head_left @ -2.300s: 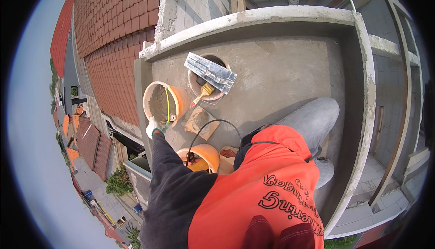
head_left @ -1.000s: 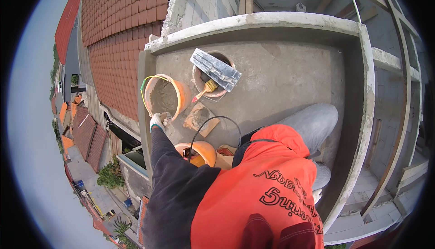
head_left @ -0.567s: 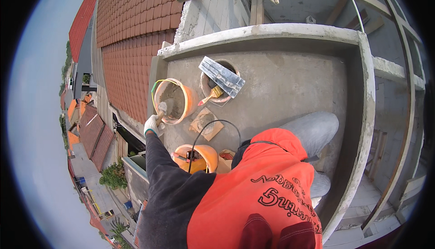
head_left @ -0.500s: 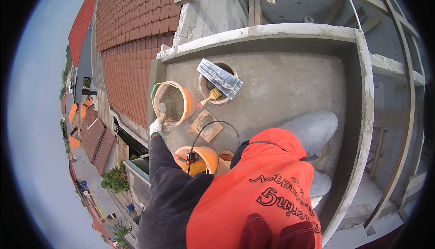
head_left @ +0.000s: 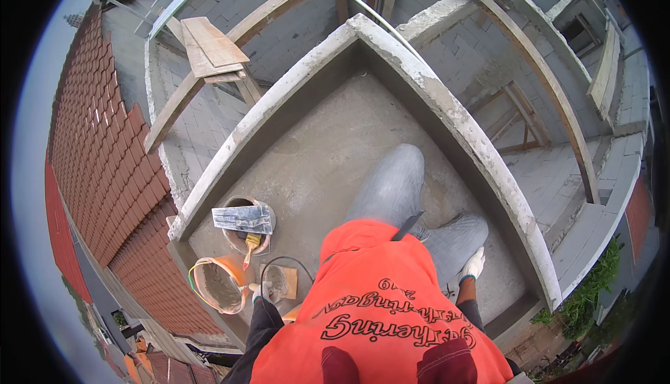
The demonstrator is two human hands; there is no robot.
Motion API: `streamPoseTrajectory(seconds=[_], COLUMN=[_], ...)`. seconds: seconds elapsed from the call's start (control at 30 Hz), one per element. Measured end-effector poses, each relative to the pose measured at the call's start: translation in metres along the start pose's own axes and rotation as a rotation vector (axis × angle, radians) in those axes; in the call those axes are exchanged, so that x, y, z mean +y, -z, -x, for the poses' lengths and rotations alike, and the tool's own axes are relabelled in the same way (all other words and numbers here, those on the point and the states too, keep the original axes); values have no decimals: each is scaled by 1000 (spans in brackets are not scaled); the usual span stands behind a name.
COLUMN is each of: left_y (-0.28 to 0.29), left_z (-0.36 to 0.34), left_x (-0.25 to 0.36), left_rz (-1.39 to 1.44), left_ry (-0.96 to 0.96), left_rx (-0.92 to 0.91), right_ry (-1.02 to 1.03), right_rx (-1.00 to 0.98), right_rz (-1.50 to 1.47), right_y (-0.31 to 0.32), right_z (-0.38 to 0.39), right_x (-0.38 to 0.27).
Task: The person applies a white plaster-like substance to a concrete roof beam using a trowel. They smooth the surface along the beam and occasionally use a brush to clean or refine the edges.
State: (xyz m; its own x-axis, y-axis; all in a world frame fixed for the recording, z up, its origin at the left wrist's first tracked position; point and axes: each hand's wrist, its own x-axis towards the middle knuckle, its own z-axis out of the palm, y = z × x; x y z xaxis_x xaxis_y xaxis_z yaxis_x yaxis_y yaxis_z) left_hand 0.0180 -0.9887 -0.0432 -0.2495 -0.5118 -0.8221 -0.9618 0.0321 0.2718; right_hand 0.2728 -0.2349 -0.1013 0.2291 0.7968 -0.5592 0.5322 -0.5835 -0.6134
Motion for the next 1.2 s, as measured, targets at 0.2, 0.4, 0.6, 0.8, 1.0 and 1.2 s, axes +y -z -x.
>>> streamPoseTrajectory(seconds=[0.2,0.4,0.6,0.8,1.0,1.2], left_y=[-89,-95,-64,-151,-385,-486], left_z=[106,159,246,315,408,461], left_x=[28,25,110,293,310,192], left_rz=[196,541,629,60,-419,-857], left_ry=[117,145,-316,-944,-621,-97], left_rx=[-275,-416,-228,-308,-1303,-1858], right_ry=[-37,1,156,577,662,215], right_rx=[81,24,105,108,-608,-826], right_rz=[6,24,268,119,-176,-392], right_y=[11,6,14,-3,-60,-41], right_z=[-3,10,15,51,165,189], right_x=[1,-5,-34,-129,-246,-289])
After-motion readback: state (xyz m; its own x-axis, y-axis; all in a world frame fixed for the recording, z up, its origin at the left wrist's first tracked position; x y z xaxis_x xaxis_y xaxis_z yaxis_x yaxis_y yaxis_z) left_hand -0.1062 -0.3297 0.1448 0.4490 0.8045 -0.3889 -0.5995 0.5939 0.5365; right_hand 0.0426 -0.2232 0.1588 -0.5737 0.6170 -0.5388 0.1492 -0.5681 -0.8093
